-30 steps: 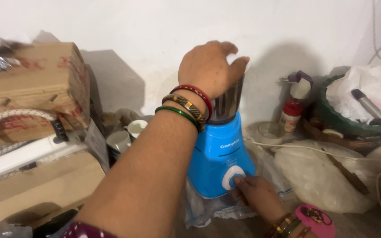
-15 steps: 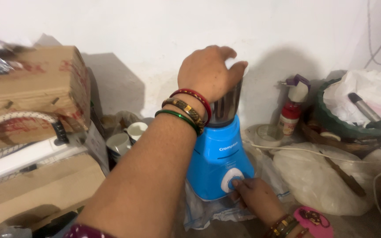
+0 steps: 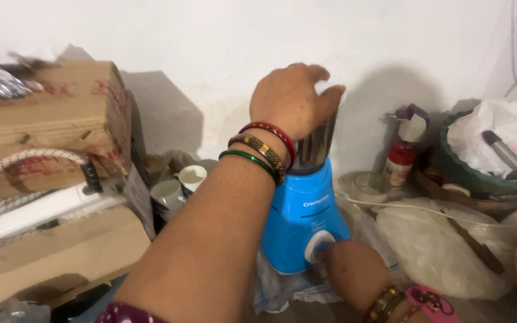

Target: The person places a metal jar containing a brown paste onto a blue blender base, secures the lid, and operates the blender. They then remove the jar, open the lid, and stir the contents with a spoon.

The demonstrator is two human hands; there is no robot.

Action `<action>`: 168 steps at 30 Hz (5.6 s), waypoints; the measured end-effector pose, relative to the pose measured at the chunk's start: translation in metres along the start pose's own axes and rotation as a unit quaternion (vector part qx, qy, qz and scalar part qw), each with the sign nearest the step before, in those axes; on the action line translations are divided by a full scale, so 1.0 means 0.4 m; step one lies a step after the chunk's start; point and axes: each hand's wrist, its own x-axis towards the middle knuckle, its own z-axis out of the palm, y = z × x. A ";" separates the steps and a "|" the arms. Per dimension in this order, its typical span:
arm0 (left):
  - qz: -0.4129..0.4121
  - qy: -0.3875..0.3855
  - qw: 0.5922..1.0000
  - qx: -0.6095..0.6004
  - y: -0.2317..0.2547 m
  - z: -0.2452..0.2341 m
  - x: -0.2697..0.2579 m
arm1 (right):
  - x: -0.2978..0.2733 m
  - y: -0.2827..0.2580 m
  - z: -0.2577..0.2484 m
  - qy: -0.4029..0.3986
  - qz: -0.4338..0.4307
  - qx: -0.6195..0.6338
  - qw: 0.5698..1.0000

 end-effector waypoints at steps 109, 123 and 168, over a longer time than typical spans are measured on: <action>-0.221 0.209 0.864 -0.401 -0.279 0.189 -0.724 | 0.023 -0.378 -0.119 0.075 -0.423 0.072 0.900; -0.317 0.092 0.886 -0.325 -0.268 0.116 -0.710 | 0.063 -0.351 -0.125 0.184 -0.525 -0.054 0.829; -0.310 0.274 0.489 -0.768 -0.270 -0.036 -0.545 | 0.045 -0.373 -0.173 -0.069 -0.247 0.263 0.930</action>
